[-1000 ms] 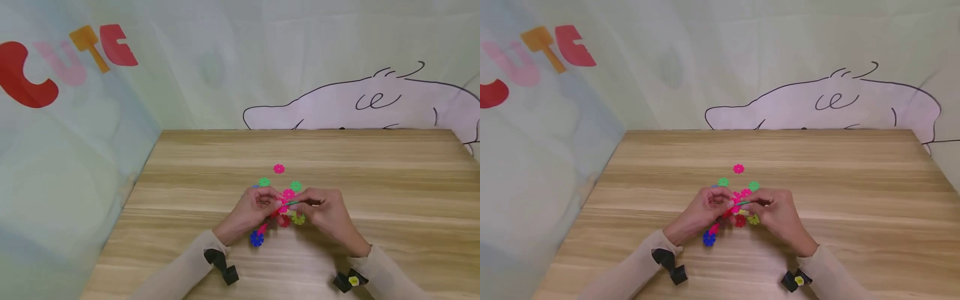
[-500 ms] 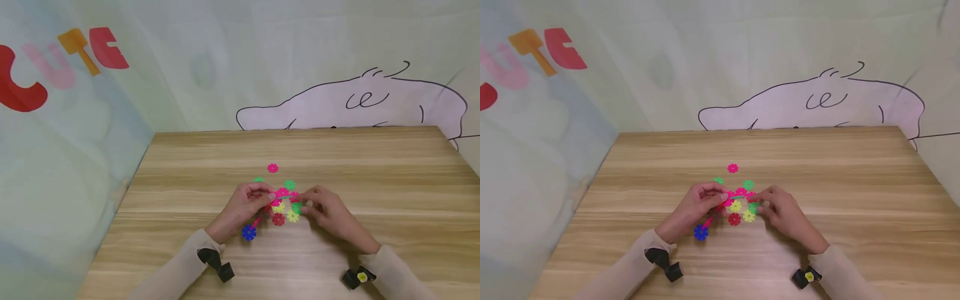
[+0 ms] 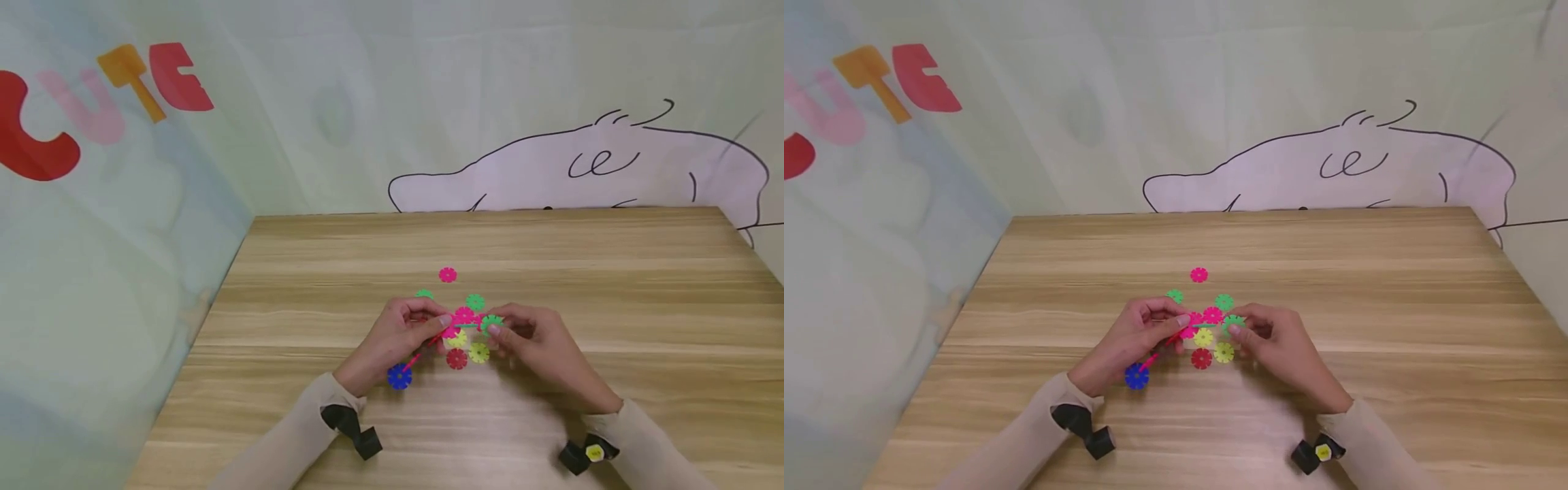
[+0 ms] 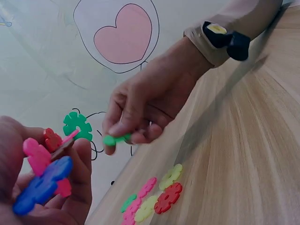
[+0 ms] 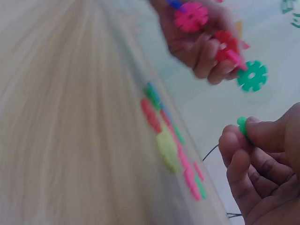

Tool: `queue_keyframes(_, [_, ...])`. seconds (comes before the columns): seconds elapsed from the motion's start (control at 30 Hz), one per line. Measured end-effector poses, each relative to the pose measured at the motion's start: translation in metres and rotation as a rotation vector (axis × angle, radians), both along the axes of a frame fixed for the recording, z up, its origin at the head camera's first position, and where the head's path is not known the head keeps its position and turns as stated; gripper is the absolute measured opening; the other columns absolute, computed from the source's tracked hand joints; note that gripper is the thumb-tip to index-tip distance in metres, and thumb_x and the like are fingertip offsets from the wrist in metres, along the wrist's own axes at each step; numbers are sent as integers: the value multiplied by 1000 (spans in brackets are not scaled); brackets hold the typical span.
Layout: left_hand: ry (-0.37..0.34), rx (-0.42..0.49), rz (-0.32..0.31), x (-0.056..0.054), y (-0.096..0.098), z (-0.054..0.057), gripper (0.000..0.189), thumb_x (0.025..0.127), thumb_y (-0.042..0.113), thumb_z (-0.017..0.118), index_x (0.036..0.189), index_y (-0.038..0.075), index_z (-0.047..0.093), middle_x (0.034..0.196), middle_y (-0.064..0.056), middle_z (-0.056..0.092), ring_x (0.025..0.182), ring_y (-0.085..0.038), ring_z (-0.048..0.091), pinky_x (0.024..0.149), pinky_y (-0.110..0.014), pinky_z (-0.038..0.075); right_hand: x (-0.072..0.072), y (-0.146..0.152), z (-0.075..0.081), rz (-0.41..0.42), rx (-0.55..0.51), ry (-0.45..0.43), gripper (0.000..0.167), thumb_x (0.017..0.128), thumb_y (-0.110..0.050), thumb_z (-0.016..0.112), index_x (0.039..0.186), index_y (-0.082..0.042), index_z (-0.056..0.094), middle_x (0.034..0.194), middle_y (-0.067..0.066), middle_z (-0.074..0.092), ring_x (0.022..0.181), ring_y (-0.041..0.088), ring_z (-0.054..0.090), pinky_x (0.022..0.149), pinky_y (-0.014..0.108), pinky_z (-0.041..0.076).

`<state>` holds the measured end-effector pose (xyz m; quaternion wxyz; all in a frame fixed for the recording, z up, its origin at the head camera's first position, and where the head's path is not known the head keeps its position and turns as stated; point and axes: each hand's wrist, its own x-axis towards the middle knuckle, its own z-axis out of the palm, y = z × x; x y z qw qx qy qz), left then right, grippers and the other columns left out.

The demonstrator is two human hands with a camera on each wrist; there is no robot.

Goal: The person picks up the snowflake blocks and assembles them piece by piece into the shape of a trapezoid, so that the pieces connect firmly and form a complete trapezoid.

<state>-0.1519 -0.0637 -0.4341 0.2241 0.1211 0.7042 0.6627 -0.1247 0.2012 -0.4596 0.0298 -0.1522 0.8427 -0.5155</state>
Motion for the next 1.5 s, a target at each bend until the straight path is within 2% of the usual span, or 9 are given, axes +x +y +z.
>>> queue_keyframes(0.1, [-1, 2, -2, 0, 0, 0, 31, 104, 12, 70, 124, -11, 69, 90, -18, 76, 66, -11, 73, 65, -21, 56, 4, -2, 8, 10, -141, -93, 22, 105, -14, 69, 123, -2, 76, 86, 15, 79, 69, 12, 72, 60, 29, 60])
queue_keyframes(0.23, [-1, 1, -3, 1, 0, 0, 27, 104, 13, 70, 121, -8, 72, 82, 3, 74, 67, -11, 72, 65, -21, 57, 6, -5, 13, 36, -227, -113, 27, 106, -10, 67, 128, 5, 72, 87, 11, 80, 69, 10, 73, 64, 29, 63])
queue_keyframes(0.5, [26, 9, 2, 2, 1, -1, 22, 103, 13, 71, 115, -5, 74, 82, -9, 74, 66, -12, 71, 62, -21, 55, 9, -10, 10, 28, -313, -95, 31, 107, -7, 64, 131, 13, 66, 83, 7, 80, 66, 7, 71, 60, 27, 62])
queue_keyframes(0.73, [45, 44, 64, 5, 4, -3, 22, 103, 10, 70, 112, -10, 71, 80, 4, 73, 62, -8, 70, 59, -19, 52, 12, -21, 8, -17, -406, -42, 27, 107, -3, 62, 127, 16, 65, 81, 3, 81, 66, 6, 74, 59, 25, 60])
queue_keyframes(0.9, [65, 47, 99, 5, 6, -6, 22, 102, 11, 73, 110, -9, 72, 79, 0, 74, 61, -7, 69, 57, -19, 51, 16, -31, 9, -116, -461, -108, 33, 107, -6, 64, 131, 17, 65, 83, -2, 82, 68, 6, 76, 62, 23, 62])
queue_keyframes(1.03, [60, 33, 114, 4, 6, -7, 21, 102, 11, 74, 110, -9, 73, 81, -1, 76, 62, -7, 70, 56, -20, 51, 19, -35, 11, -148, -531, -161, 39, 107, -8, 65, 134, 20, 61, 83, -4, 81, 68, 7, 76, 63, 22, 62])
queue_keyframes(1.23, [-12, 64, 107, 2, 5, -3, 21, 103, 12, 73, 111, -7, 73, 78, 4, 76, 63, -7, 71, 59, -20, 53, 20, -36, 16, -157, -573, -176, 43, 107, -9, 65, 136, 22, 59, 83, -3, 81, 67, 8, 75, 62, 22, 61])
queue_keyframes(1.37, [-89, 112, 102, 1, 4, -3, 19, 104, 14, 71, 107, -5, 73, 75, 3, 75, 62, -8, 70, 60, -19, 51, 19, -38, 18, -170, -576, -195, 42, 107, -10, 65, 137, 20, 59, 83, -4, 81, 68, 7, 74, 63, 22, 61])
queue_keyframes(1.5, [-126, 122, 104, 2, 5, -1, 15, 105, 13, 70, 107, -2, 72, 77, 4, 74, 62, -9, 69, 62, -19, 52, 19, -39, 19, -181, -585, -202, 42, 108, -9, 64, 137, 21, 59, 83, -4, 81, 67, 7, 73, 62, 22, 61])
